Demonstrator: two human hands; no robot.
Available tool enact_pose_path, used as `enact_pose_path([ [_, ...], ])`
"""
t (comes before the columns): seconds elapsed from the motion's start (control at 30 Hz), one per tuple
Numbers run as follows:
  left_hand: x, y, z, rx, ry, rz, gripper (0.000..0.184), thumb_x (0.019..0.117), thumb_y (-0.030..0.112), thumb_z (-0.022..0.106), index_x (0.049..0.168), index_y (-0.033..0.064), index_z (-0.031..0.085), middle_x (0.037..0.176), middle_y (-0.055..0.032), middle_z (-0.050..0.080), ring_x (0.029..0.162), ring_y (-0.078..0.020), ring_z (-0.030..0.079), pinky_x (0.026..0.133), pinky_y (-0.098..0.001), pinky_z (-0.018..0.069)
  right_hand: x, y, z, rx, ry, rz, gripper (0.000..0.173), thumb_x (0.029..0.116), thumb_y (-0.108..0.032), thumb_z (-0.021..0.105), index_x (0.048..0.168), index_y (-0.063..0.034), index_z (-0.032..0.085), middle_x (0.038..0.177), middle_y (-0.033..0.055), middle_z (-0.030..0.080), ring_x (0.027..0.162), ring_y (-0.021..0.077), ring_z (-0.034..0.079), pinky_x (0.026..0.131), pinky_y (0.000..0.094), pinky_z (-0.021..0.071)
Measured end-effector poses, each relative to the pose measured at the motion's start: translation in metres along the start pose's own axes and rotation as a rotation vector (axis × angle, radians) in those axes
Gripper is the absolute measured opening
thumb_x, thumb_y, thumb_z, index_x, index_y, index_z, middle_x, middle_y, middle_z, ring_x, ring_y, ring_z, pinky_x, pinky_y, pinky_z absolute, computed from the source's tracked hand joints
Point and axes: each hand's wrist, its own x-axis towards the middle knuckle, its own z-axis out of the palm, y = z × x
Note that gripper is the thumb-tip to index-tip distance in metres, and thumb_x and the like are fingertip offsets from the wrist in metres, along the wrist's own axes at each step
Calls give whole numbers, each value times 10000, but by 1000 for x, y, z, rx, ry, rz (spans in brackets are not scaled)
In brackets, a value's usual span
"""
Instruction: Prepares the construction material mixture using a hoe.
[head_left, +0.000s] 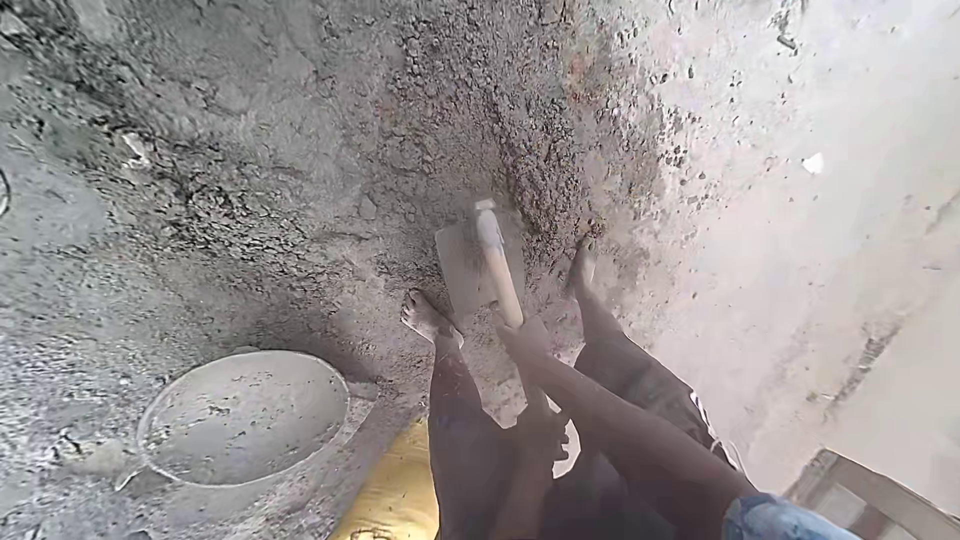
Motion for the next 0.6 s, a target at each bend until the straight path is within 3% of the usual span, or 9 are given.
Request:
enact_pose_path([
  [0.03,-1,-7,9,10,27,-99,417,861,256,849,1068,-7,601,711,-128,649,564,-249,661,514,-432,588,4,21,-4,154,-24,66,372,860,-332,761,1084,-64,634,798,101,656,624,222,659,581,428,576],
  [0.1,11,-10,30,124,96,-139,395,883,317,825,1006,0,626,633,-118,631,492,-245,639,467,-420,573,24,45,-24,364,-66,156,363,891,-292,758,1106,-52,591,732,101,619,547,218,621,521,402,560],
  [0.23,44,3,91,327,151,-102,414,842,394,827,1010,54,662,694,-95,665,541,-227,659,516,-424,586,77,77,-88,546,-45,205,319,900,-231,739,1079,-32,566,687,91,588,504,203,583,477,379,533],
  [0.33,96,97,137,420,206,29,477,796,447,839,1040,66,688,780,-96,693,649,-248,688,622,-482,602,151,26,-162,640,-32,80,295,944,-212,692,1133,-27,561,746,81,576,541,174,564,500,353,522],
  [0.43,122,216,187,402,220,156,464,795,427,840,1026,63,670,773,-98,682,643,-243,682,612,-472,597,219,-48,-238,710,2,-43,268,940,-239,695,1092,-43,595,761,72,606,578,161,595,525,337,539],
  [0.5,131,268,217,382,226,251,443,802,399,841,1029,63,661,771,-99,680,636,-231,683,597,-453,599,249,-80,-281,737,15,-184,244,921,-228,695,1064,-56,599,742,61,618,570,164,613,515,333,555],
  [0.6,144,329,255,443,240,436,419,827,407,817,1045,74,683,861,-125,695,786,-286,692,708,-538,583,271,-124,-351,774,53,-361,280,930,-250,733,1071,-78,562,686,32,588,515,159,596,458,319,547],
])
